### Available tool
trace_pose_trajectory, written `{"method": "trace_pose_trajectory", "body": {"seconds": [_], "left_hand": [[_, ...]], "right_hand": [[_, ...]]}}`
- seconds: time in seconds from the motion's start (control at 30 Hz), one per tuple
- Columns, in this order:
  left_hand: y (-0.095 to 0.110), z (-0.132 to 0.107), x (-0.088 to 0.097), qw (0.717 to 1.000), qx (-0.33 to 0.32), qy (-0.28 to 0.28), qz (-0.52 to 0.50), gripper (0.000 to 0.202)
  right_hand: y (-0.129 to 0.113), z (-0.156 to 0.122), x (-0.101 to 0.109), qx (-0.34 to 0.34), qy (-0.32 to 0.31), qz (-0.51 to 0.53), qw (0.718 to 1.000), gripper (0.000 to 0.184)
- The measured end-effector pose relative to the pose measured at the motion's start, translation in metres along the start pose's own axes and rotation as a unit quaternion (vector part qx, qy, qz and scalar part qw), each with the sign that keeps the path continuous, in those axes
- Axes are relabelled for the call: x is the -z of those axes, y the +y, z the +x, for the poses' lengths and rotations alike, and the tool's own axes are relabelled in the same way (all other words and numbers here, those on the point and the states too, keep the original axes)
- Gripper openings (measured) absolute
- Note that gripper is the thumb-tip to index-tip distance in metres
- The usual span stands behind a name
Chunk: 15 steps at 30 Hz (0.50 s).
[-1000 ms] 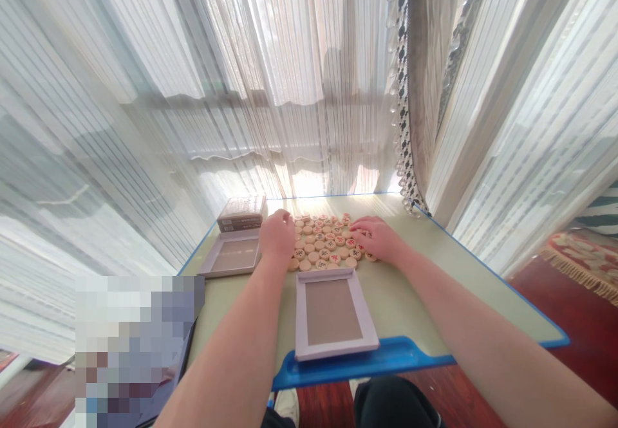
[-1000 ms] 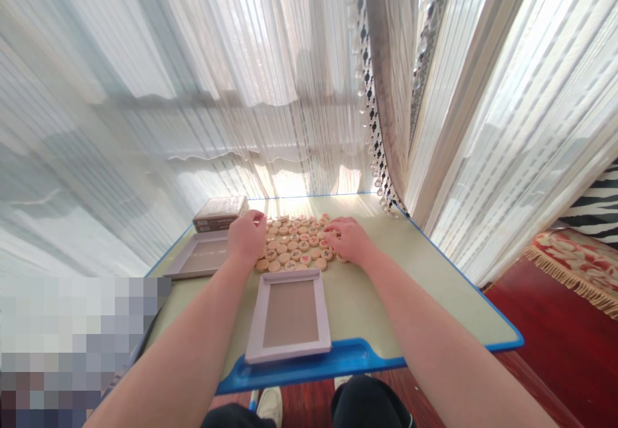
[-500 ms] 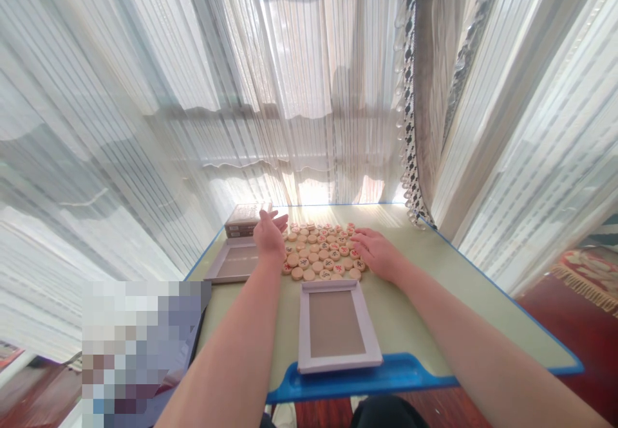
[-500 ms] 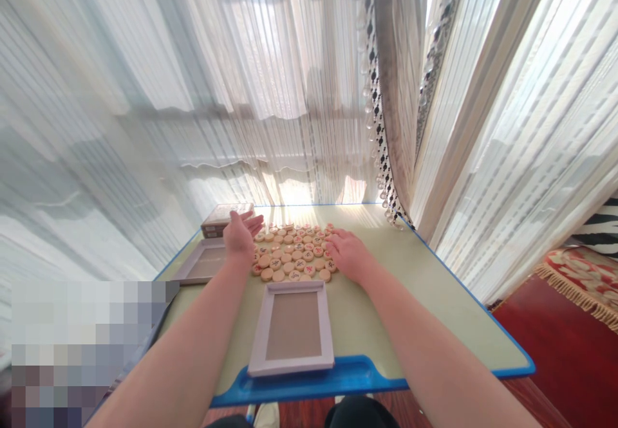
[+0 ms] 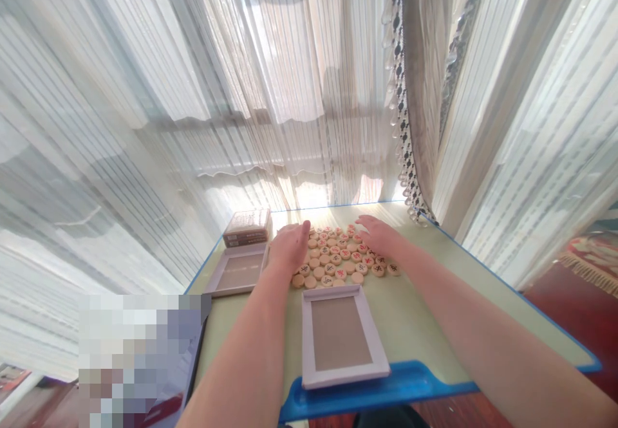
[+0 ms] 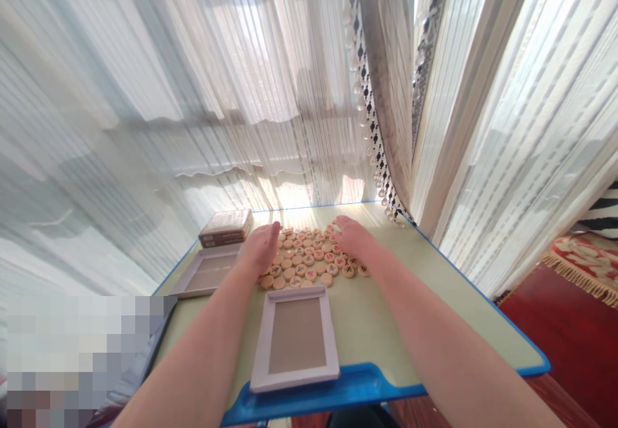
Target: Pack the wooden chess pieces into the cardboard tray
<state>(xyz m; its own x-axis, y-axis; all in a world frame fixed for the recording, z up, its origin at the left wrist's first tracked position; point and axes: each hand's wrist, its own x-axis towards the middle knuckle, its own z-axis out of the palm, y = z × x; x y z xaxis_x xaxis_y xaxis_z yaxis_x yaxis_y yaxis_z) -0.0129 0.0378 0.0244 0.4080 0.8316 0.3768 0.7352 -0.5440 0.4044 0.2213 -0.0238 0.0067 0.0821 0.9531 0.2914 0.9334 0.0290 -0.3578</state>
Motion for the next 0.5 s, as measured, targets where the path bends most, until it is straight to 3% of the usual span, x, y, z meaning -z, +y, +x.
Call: {"method": "trace_pose_trajectory", "body": {"seconds": [0.1,0.23,0.37,0.5], "left_hand": [[0.002,0.000,-0.001,0.996,-0.005,-0.060,0.064,0.070],[0.004,0.000,-0.003,0.992,0.007,-0.105,0.064,0.073],[0.008,0.000,-0.002,0.993,0.021,-0.089,0.073,0.070],[0.008,0.003,-0.005,0.994,0.026,-0.049,0.093,0.050]], "right_hand": [[0.003,-0.008,-0.001,0.014,-0.024,0.017,0.999,0.049],[-0.001,-0.013,-0.003,0.022,-0.070,0.009,0.997,0.069],[-0.004,-0.014,-0.001,0.016,-0.085,-0.024,0.996,0.069],[-0.003,-0.014,0.002,0.003,-0.048,-0.042,0.998,0.067]]}}
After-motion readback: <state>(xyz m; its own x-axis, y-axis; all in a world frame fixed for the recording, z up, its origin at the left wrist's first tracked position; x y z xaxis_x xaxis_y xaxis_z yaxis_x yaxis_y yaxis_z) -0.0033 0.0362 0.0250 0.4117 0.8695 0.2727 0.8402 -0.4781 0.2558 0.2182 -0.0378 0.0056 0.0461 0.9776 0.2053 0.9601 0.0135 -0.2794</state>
